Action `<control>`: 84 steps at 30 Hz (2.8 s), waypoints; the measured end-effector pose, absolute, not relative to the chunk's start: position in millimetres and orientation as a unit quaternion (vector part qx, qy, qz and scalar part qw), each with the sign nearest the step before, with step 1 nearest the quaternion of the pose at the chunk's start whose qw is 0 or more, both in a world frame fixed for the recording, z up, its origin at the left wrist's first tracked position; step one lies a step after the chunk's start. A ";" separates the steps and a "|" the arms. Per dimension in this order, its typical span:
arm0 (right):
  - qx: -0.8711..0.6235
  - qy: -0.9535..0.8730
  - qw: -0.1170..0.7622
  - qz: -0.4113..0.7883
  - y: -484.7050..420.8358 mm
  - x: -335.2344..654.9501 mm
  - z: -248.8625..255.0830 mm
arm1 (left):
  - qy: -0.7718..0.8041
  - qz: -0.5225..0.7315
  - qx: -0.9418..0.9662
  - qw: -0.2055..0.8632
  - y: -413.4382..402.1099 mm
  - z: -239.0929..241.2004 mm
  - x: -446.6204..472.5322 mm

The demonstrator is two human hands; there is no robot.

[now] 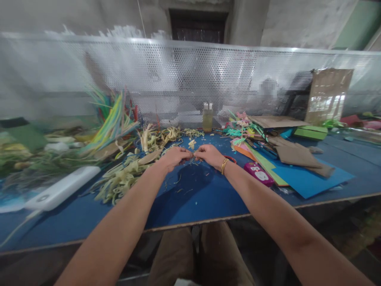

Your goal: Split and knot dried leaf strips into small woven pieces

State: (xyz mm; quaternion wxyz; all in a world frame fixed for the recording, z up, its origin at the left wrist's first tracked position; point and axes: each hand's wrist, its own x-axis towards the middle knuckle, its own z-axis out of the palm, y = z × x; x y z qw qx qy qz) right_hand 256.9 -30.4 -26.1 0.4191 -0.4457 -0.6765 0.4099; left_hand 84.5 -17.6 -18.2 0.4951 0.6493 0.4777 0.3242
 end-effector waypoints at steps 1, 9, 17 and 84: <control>-0.443 -0.674 0.420 0.416 -30.6 256.6 -25.9 | 0.479 0.323 0.651 0.492 -16.7 -18.8 83.8; -0.381 -0.633 0.423 0.524 -27.8 257.4 -27.0 | 0.430 0.324 0.607 0.584 -22.2 -11.7 85.9; -0.303 -0.583 0.402 0.638 -33.6 262.0 -21.0 | 0.364 0.289 0.560 0.686 -23.1 -9.9 82.1; -0.426 -0.661 0.434 0.440 -28.6 260.1 -26.7 | 0.471 0.347 0.660 0.471 -20.7 -18.1 87.7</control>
